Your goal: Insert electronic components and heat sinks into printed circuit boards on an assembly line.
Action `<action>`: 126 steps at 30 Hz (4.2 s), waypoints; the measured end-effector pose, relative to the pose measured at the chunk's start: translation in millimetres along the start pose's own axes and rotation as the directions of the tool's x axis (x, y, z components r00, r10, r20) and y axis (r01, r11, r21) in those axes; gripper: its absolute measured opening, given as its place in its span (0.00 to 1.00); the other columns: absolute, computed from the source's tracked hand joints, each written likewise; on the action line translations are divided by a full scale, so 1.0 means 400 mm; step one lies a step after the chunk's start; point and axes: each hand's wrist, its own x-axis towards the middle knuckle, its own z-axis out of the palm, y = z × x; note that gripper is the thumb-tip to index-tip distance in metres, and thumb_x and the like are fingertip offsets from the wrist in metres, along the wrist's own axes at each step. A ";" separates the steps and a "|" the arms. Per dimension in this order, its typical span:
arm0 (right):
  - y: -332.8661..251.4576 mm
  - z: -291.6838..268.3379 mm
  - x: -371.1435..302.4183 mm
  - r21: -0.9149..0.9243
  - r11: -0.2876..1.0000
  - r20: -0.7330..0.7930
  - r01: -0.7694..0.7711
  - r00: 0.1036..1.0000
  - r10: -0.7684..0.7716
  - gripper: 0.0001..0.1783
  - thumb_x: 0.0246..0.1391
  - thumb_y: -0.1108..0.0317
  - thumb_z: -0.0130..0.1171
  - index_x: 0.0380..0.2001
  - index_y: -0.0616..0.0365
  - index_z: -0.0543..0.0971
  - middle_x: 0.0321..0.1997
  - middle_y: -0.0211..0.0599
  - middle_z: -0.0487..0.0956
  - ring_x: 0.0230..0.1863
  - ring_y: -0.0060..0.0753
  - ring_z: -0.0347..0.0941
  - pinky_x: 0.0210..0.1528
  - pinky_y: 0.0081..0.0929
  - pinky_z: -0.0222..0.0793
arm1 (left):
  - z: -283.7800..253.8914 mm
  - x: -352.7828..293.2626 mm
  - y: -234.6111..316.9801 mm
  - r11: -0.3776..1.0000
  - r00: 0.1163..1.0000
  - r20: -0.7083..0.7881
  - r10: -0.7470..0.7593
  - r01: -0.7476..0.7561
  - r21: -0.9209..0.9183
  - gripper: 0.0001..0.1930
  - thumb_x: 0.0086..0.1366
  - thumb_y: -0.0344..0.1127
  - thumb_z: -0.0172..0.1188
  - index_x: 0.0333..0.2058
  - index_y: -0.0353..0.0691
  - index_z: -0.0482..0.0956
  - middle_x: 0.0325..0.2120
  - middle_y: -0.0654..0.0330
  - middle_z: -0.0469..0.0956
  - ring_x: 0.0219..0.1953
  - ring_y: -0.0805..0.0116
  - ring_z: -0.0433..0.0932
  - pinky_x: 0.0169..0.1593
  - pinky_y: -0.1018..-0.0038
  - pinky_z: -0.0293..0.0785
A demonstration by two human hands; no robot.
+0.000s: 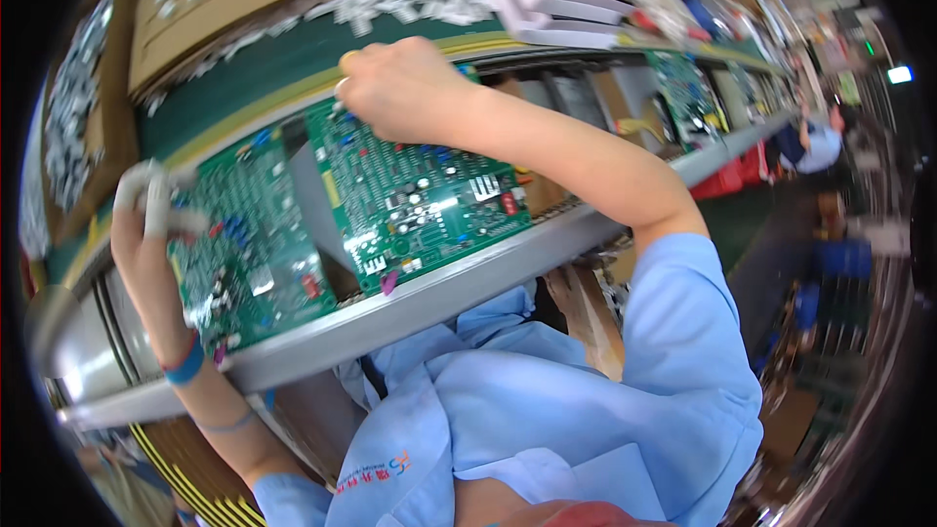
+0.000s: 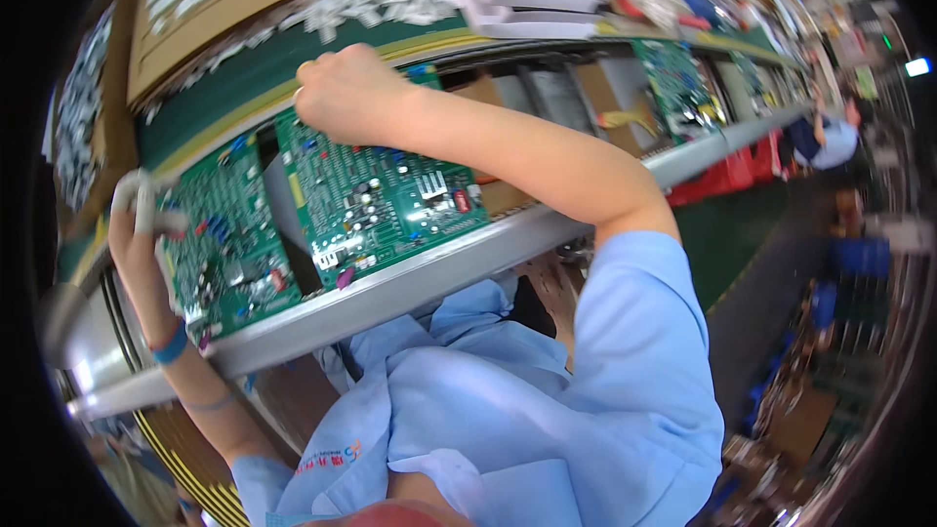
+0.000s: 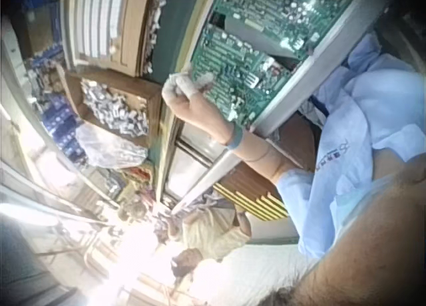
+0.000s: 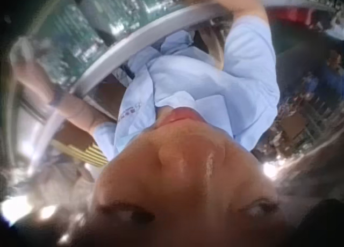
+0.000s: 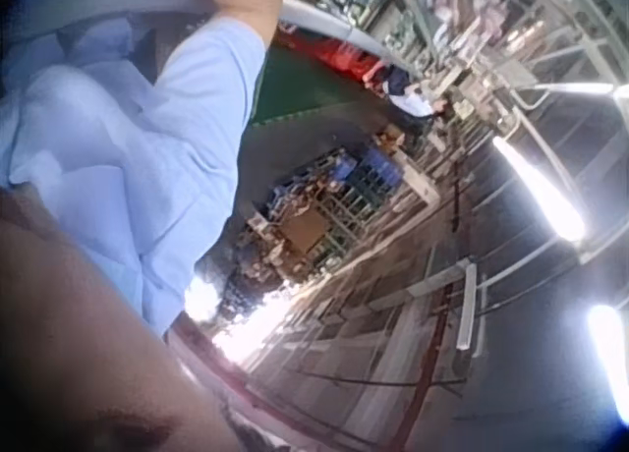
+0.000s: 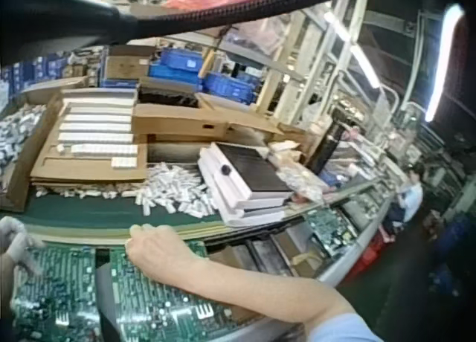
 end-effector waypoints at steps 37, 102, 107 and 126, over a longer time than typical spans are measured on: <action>0.189 0.054 -0.029 0.046 0.927 -0.188 -0.372 0.908 0.374 0.08 0.49 0.67 0.58 0.26 0.63 0.78 0.33 0.45 0.77 0.41 0.47 0.74 0.42 0.39 0.71 | 0.234 -0.120 0.150 0.712 0.855 0.459 -0.243 -0.164 0.683 0.12 0.60 0.38 0.60 0.29 0.33 0.82 0.17 0.56 0.77 0.18 0.65 0.75 0.26 0.69 0.70; 0.243 0.091 -0.017 -0.098 0.949 -0.215 -0.301 0.937 0.275 0.09 0.57 0.60 0.56 0.39 0.49 0.79 0.39 0.34 0.78 0.36 0.41 0.76 0.34 0.34 0.71 | -0.232 -0.167 -0.015 0.505 0.951 0.069 -0.302 0.098 0.858 0.18 0.59 0.45 0.63 0.26 0.31 0.82 0.17 0.52 0.77 0.19 0.61 0.73 0.28 0.67 0.70; -0.008 -0.022 0.145 0.417 0.908 -0.325 0.029 0.938 0.119 0.08 0.53 0.66 0.60 0.37 0.49 0.81 0.34 0.33 0.80 0.31 0.34 0.76 0.34 0.26 0.69 | -0.256 -0.056 -0.010 0.802 0.999 -0.025 -0.029 0.038 0.597 0.19 0.62 0.49 0.59 0.28 0.37 0.83 0.16 0.61 0.77 0.17 0.78 0.68 0.21 0.75 0.63; -0.249 0.078 0.358 0.297 0.952 0.037 0.079 0.995 -0.094 0.06 0.47 0.68 0.61 0.31 0.50 0.83 0.32 0.35 0.80 0.34 0.41 0.78 0.35 0.36 0.73 | -0.145 0.008 -0.010 0.914 0.937 -0.280 0.207 -0.084 0.397 0.14 0.61 0.40 0.60 0.30 0.31 0.82 0.21 0.51 0.80 0.23 0.61 0.79 0.28 0.71 0.72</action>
